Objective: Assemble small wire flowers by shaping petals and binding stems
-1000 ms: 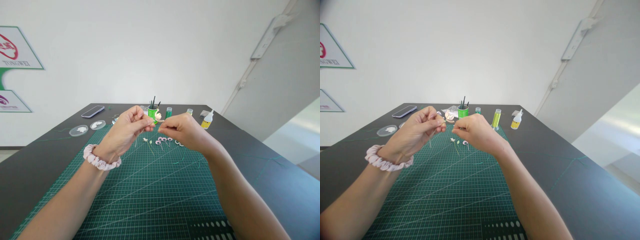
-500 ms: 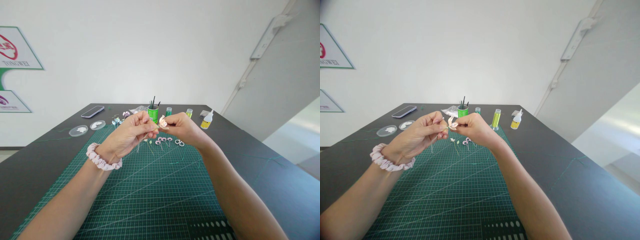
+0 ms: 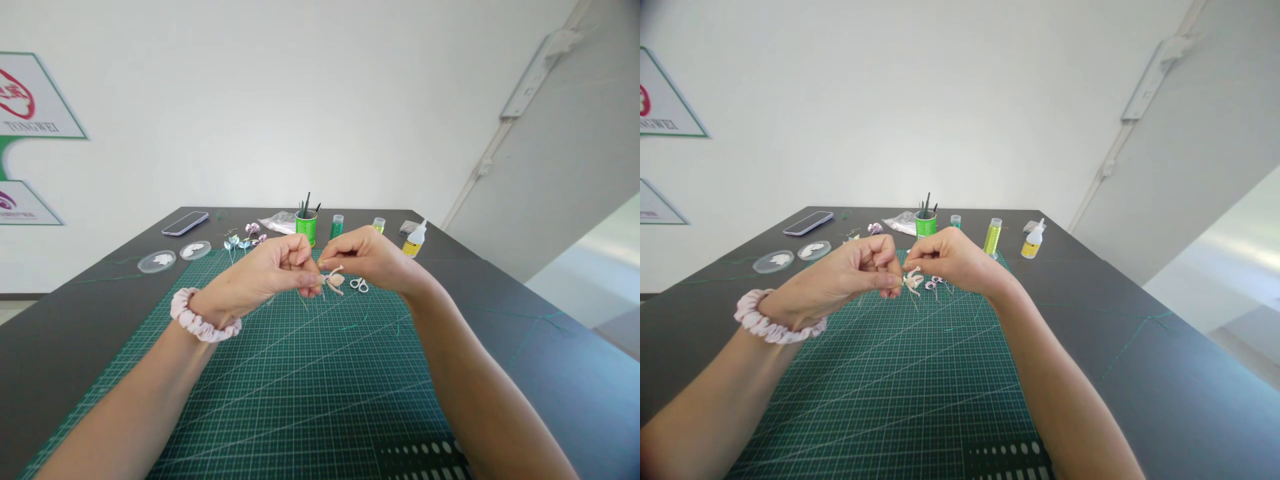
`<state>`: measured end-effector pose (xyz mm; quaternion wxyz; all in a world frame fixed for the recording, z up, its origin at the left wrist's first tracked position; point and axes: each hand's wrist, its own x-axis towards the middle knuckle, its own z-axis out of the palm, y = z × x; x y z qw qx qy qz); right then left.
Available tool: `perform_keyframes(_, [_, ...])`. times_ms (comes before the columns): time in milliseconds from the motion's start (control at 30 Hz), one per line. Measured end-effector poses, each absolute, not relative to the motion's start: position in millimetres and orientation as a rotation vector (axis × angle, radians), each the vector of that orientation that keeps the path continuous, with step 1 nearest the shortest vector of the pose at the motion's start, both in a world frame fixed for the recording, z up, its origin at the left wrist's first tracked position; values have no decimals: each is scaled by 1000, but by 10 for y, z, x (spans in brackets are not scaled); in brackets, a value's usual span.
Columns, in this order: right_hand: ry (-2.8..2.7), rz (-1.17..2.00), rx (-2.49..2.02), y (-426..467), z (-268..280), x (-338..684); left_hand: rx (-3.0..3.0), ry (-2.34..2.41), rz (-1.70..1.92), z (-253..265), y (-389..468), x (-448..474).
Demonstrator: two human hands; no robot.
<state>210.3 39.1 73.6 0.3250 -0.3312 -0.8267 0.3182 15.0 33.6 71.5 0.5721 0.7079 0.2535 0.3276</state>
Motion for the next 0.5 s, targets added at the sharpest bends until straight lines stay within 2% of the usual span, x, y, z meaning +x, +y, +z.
perform_keyframes(200, [-2255, 693, -930, 380, 765, 2103, 1794, 646, 723, 714, 358, 154])
perform_keyframes(500, [-2351, 87, -1050, 229, 881, 2032, 1930, 693, 746, 647, 404, 121])
